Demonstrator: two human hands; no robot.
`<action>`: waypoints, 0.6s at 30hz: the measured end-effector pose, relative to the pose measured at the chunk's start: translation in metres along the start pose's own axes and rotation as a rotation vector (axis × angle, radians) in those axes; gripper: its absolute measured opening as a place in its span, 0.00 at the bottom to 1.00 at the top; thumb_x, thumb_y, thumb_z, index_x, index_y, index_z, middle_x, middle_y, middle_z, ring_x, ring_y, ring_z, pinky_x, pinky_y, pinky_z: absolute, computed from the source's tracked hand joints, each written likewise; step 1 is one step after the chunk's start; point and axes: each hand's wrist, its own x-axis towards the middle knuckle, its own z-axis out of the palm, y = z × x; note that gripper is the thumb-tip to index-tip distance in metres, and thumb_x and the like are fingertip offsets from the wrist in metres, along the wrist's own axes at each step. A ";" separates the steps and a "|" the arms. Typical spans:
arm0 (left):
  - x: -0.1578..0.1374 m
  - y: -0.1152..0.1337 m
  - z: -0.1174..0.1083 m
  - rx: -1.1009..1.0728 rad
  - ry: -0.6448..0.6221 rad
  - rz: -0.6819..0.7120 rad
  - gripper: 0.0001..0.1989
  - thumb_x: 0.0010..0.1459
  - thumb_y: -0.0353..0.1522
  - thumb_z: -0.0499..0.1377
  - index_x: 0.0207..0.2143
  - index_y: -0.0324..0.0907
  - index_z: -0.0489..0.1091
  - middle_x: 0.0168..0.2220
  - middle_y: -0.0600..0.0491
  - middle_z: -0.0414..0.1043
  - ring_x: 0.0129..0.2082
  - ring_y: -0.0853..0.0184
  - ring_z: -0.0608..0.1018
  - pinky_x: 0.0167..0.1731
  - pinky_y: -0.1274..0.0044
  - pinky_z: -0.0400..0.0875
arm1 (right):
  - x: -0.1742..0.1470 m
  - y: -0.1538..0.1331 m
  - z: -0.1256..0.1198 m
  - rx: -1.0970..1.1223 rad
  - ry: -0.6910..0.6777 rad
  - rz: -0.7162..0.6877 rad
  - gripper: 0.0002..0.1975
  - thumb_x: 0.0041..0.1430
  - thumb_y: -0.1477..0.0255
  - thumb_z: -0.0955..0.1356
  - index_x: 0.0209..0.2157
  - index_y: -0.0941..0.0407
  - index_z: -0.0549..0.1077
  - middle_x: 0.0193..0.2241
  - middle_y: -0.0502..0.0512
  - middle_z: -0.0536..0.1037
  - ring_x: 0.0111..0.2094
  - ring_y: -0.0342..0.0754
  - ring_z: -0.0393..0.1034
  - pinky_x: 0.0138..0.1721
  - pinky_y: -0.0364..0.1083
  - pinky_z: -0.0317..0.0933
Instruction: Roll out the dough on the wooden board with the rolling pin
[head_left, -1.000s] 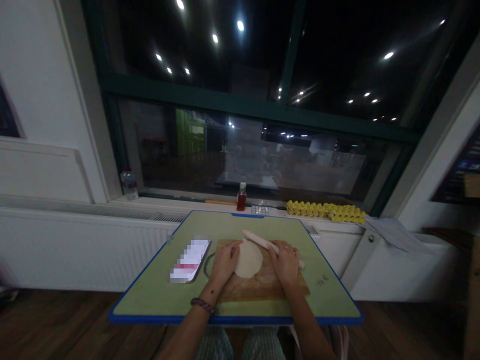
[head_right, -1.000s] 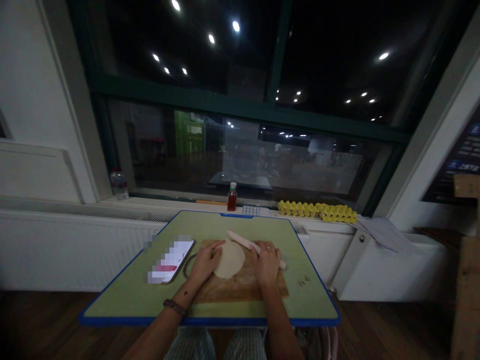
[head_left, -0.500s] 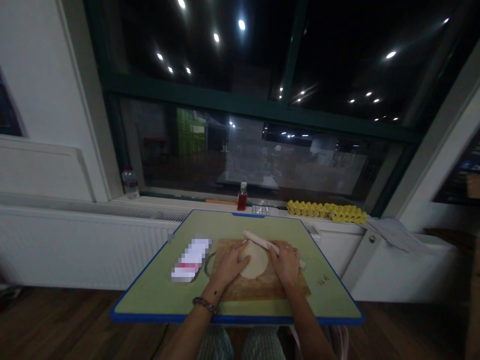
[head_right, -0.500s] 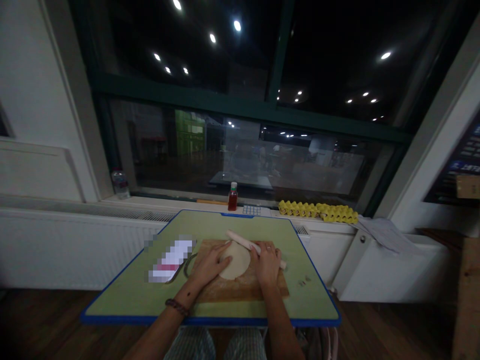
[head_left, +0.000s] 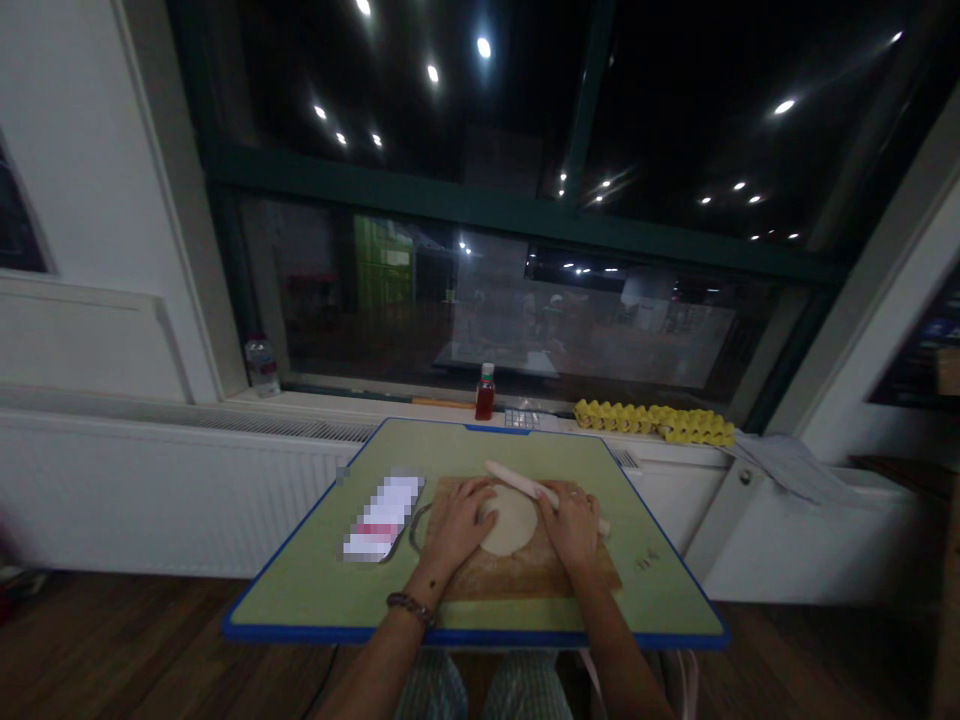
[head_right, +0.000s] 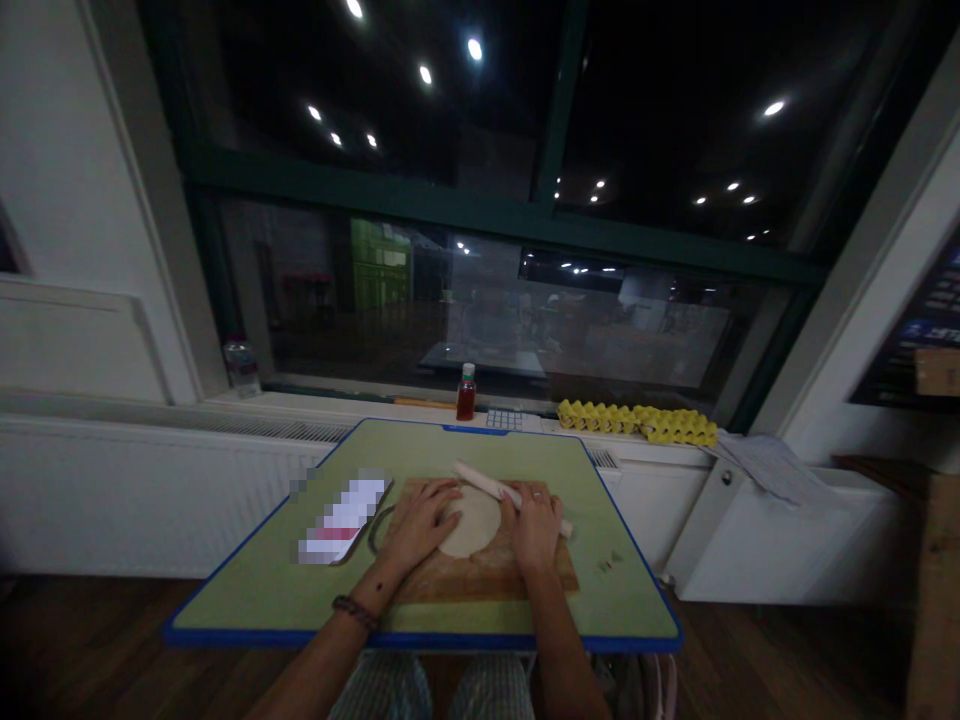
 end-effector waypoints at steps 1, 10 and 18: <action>-0.001 0.001 0.000 0.011 -0.003 0.006 0.12 0.57 0.31 0.58 0.44 0.46 0.74 0.54 0.51 0.70 0.56 0.60 0.67 0.59 0.66 0.57 | 0.000 0.000 0.000 -0.001 0.002 -0.002 0.13 0.67 0.64 0.62 0.44 0.53 0.75 0.41 0.56 0.78 0.46 0.51 0.68 0.49 0.49 0.47; -0.001 0.007 -0.007 0.138 0.256 -0.135 0.11 0.56 0.32 0.57 0.43 0.41 0.66 0.47 0.45 0.63 0.50 0.54 0.67 0.52 0.60 0.62 | 0.000 -0.002 -0.001 0.030 -0.064 -0.067 0.13 0.67 0.65 0.62 0.46 0.52 0.75 0.42 0.56 0.79 0.48 0.52 0.68 0.51 0.49 0.48; 0.000 0.015 -0.005 0.204 0.349 -0.091 0.12 0.63 0.34 0.50 0.48 0.42 0.63 0.60 0.42 0.57 0.60 0.52 0.62 0.57 0.58 0.57 | -0.001 -0.005 -0.001 0.161 -0.165 -0.271 0.10 0.64 0.64 0.65 0.43 0.50 0.75 0.43 0.51 0.78 0.48 0.49 0.69 0.50 0.46 0.55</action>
